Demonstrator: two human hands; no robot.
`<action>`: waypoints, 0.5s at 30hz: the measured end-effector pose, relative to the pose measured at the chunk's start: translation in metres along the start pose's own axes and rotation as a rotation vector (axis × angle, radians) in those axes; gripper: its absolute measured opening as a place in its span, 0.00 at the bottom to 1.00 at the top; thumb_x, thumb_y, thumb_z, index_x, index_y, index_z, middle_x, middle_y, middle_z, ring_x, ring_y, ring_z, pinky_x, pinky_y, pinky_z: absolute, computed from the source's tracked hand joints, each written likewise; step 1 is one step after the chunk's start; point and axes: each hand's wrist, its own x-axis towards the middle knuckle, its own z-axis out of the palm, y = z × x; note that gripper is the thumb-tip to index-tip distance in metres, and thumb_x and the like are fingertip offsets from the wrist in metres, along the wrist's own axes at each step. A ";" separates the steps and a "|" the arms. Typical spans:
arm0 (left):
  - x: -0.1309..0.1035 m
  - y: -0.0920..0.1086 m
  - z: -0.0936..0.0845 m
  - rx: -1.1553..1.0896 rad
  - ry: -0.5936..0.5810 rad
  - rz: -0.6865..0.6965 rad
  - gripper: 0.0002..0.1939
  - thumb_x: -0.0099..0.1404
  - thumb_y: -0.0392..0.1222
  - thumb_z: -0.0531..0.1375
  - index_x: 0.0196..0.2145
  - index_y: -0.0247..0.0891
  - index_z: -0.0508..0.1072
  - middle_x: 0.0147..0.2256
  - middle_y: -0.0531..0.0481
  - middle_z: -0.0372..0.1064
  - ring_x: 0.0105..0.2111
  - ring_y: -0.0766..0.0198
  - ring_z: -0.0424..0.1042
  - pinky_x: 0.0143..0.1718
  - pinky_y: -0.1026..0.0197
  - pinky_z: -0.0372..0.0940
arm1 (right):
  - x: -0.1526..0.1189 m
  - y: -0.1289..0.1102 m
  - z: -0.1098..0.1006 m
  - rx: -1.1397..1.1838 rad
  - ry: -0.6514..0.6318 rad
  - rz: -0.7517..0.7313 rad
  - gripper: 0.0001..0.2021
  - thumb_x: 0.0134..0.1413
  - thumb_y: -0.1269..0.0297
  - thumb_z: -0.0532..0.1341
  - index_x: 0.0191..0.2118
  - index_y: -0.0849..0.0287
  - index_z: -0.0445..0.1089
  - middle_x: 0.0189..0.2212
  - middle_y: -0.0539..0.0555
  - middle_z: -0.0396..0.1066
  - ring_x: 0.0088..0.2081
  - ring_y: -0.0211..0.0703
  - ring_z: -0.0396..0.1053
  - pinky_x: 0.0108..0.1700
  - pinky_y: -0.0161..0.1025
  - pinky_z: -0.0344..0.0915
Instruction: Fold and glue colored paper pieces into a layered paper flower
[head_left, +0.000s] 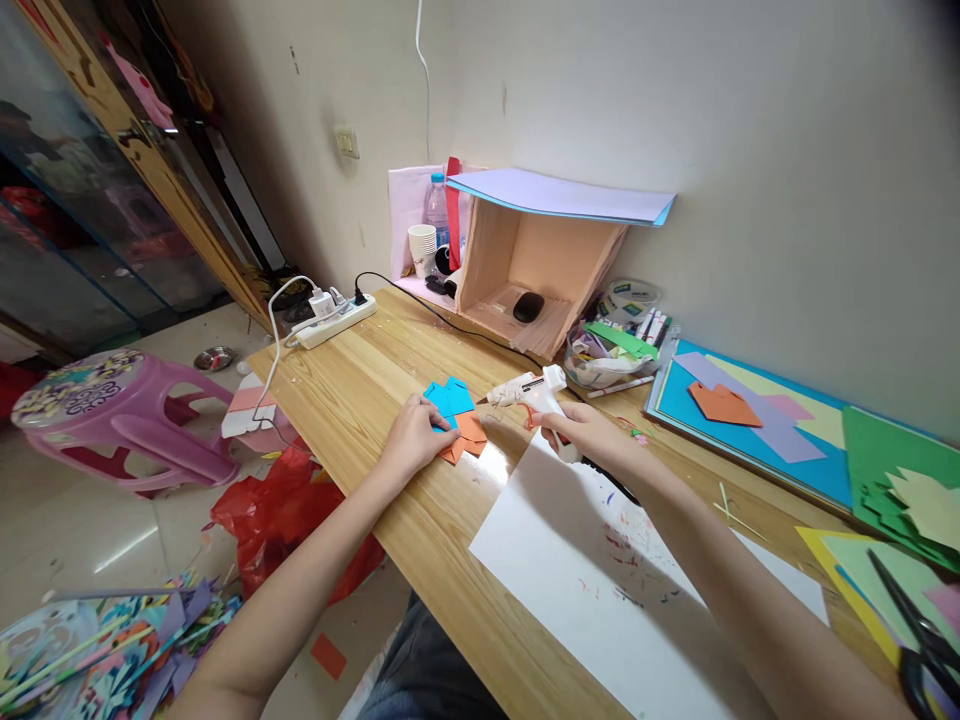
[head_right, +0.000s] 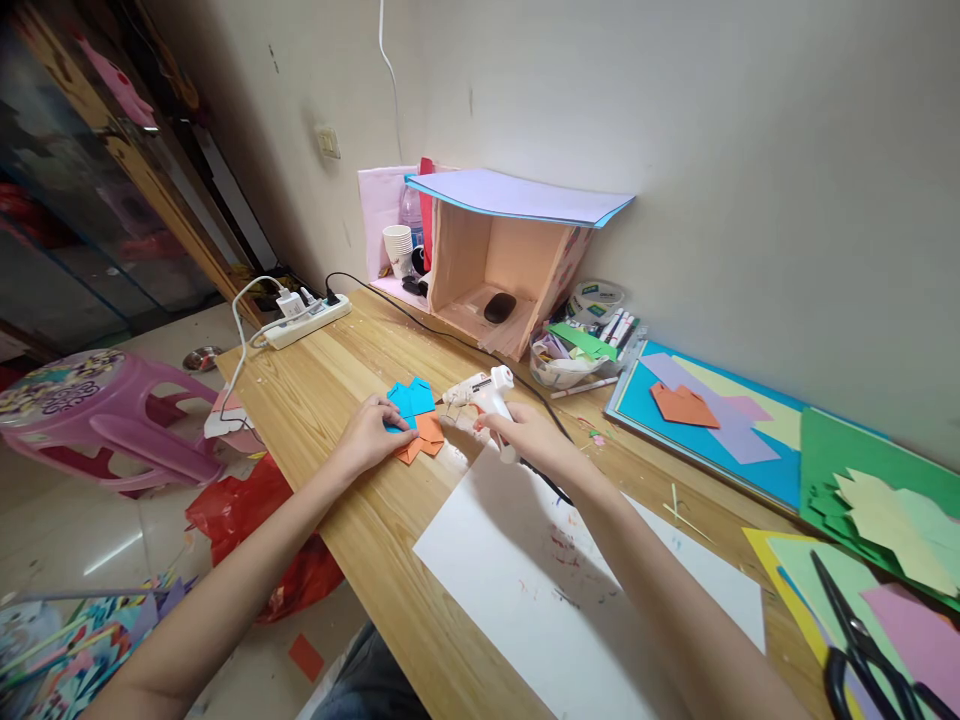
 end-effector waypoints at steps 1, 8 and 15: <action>0.001 -0.001 0.000 -0.002 -0.001 0.001 0.07 0.46 0.44 0.63 0.19 0.38 0.74 0.33 0.48 0.64 0.35 0.61 0.66 0.37 0.59 0.63 | 0.000 0.000 0.000 0.002 0.006 0.002 0.14 0.46 0.54 0.54 0.19 0.59 0.58 0.17 0.47 0.56 0.19 0.33 0.55 0.22 0.32 0.50; 0.002 -0.001 0.001 0.019 0.009 -0.004 0.07 0.46 0.44 0.63 0.19 0.38 0.75 0.32 0.48 0.65 0.35 0.61 0.66 0.37 0.60 0.63 | 0.004 0.003 0.002 -0.026 0.054 -0.045 0.13 0.47 0.56 0.53 0.20 0.59 0.61 0.19 0.48 0.58 0.21 0.34 0.56 0.24 0.32 0.52; 0.002 0.001 -0.002 0.030 -0.011 0.017 0.07 0.46 0.44 0.63 0.19 0.38 0.74 0.31 0.48 0.65 0.35 0.61 0.66 0.37 0.60 0.63 | 0.006 0.004 0.003 -0.036 0.074 -0.051 0.13 0.46 0.56 0.54 0.20 0.60 0.59 0.18 0.48 0.58 0.21 0.34 0.55 0.25 0.33 0.52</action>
